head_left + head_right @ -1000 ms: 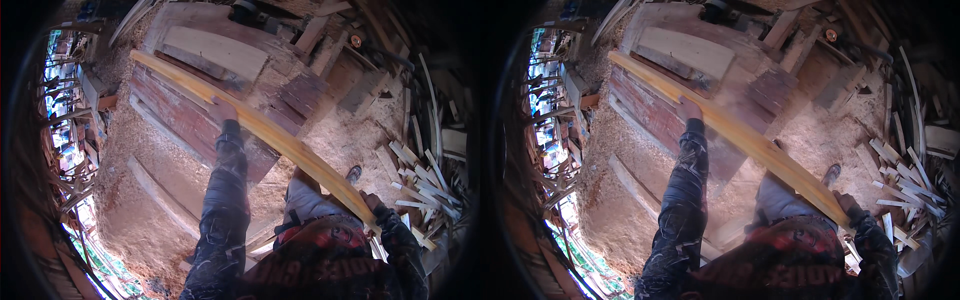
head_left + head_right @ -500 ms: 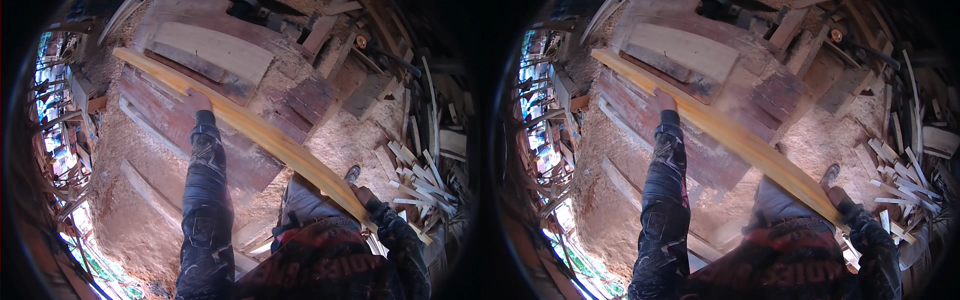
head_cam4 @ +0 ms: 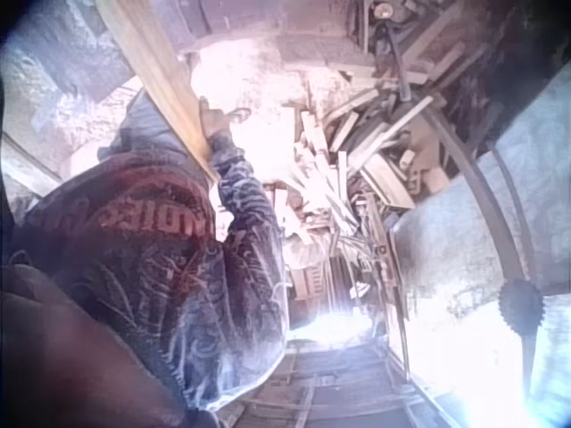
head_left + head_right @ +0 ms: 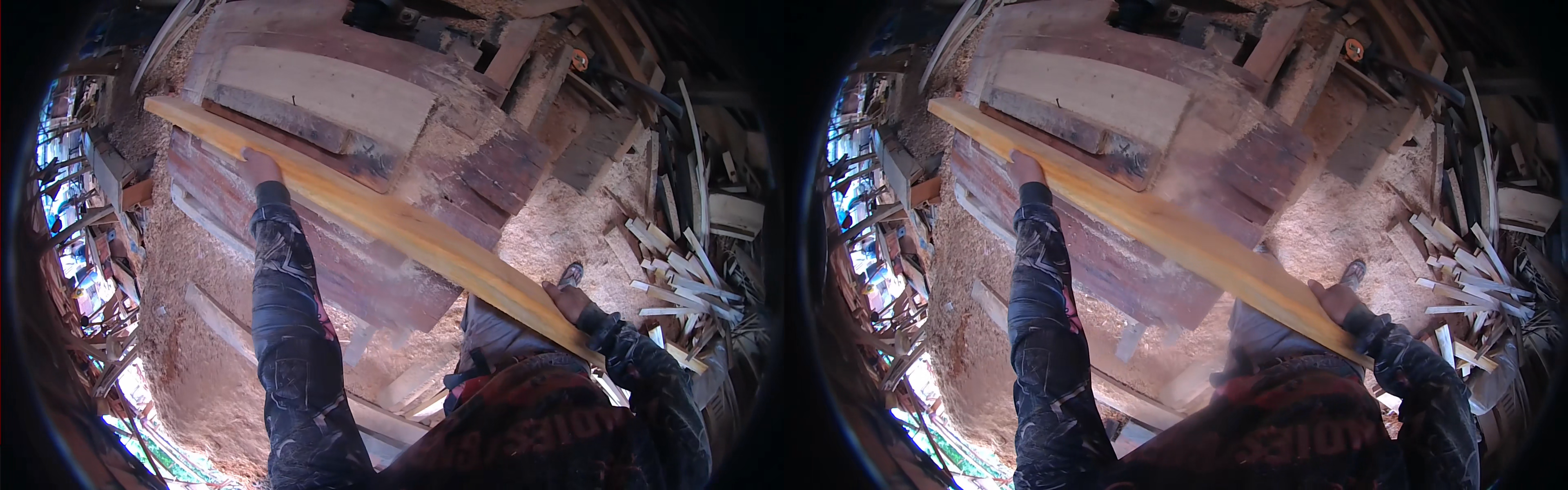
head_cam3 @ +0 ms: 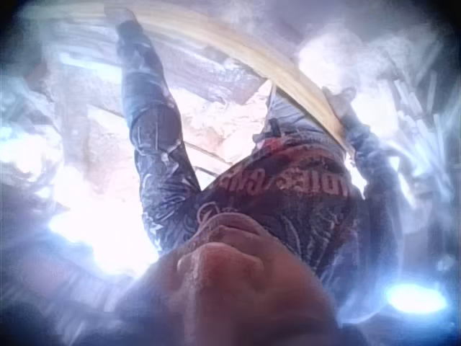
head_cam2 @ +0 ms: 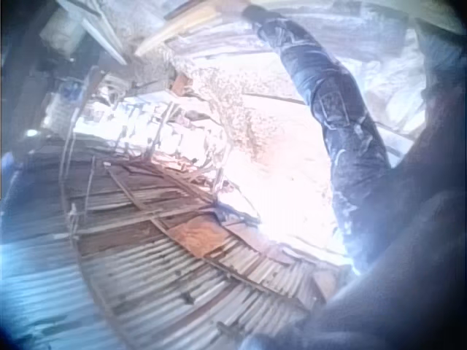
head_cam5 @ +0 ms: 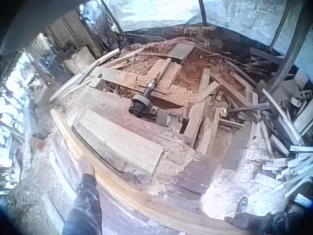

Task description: The person uses a table saw to cut wooden planks, then picks up a smaller piece of wood and uses a hammer to drive a nail into it.

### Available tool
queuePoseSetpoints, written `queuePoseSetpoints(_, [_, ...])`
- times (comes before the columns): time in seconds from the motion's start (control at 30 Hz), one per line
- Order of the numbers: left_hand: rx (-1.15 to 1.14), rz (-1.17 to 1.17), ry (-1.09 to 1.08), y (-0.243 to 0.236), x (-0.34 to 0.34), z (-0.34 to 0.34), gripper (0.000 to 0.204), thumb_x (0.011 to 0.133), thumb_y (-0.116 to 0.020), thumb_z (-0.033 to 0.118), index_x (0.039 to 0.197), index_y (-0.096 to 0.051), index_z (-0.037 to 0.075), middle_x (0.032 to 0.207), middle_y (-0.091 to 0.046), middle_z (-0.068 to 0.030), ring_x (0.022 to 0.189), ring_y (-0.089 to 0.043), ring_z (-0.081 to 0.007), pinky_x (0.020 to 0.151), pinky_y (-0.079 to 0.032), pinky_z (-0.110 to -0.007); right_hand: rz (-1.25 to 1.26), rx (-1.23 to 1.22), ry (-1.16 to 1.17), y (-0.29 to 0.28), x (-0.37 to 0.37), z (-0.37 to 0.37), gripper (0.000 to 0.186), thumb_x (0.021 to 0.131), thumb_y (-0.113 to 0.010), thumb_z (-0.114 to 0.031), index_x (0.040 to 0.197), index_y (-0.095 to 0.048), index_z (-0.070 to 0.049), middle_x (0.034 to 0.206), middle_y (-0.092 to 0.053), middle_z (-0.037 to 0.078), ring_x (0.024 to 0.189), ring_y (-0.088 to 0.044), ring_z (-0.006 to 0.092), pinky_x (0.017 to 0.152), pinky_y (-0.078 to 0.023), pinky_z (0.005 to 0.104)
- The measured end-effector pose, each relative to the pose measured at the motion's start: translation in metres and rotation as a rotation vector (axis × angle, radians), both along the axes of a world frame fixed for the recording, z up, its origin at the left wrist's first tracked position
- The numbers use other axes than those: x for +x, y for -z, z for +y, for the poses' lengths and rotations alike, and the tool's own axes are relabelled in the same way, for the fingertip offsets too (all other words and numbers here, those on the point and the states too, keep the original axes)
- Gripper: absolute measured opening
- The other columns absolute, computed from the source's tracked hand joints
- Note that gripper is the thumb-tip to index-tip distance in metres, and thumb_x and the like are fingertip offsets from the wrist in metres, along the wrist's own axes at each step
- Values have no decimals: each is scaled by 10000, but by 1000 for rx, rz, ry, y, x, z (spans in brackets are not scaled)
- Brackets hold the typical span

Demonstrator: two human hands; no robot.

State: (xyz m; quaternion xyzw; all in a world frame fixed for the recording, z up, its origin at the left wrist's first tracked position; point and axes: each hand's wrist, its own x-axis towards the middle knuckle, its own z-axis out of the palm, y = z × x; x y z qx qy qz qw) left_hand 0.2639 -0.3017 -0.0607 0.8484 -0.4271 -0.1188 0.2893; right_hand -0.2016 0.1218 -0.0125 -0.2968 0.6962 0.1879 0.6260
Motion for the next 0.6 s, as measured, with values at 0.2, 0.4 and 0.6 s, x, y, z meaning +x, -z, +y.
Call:
queuePoseSetpoints(0.2, [2,-17,15,6,26,-34,626,969,-361,389,1201,-465,-184,1199,-516,-393,1120,-525,-476,966,-413,-470,-30,17,7,8,21,-29,792,943,-257,-594,949,-661,88,1013,-617,354,1021,-593,468,945,-416,457])
queuePoseSetpoints(0.4, [45,-108,131,29,88,-77,667,956,-344,429,1187,-511,-175,1210,-534,-372,1139,-526,-467,966,-407,-473,-10,-118,-75,10,51,-59,867,916,-271,-680,898,-690,79,929,-656,312,931,-638,426,878,-447,459])
queuePoseSetpoints(0.6, [25,-205,225,46,179,-149,561,949,-378,361,1120,-560,-142,1070,-641,-261,1000,-615,-348,872,-471,-411,-211,-188,-204,9,62,-94,361,996,-308,-377,1292,-442,-219,988,-622,298,942,-628,441,830,-485,486])
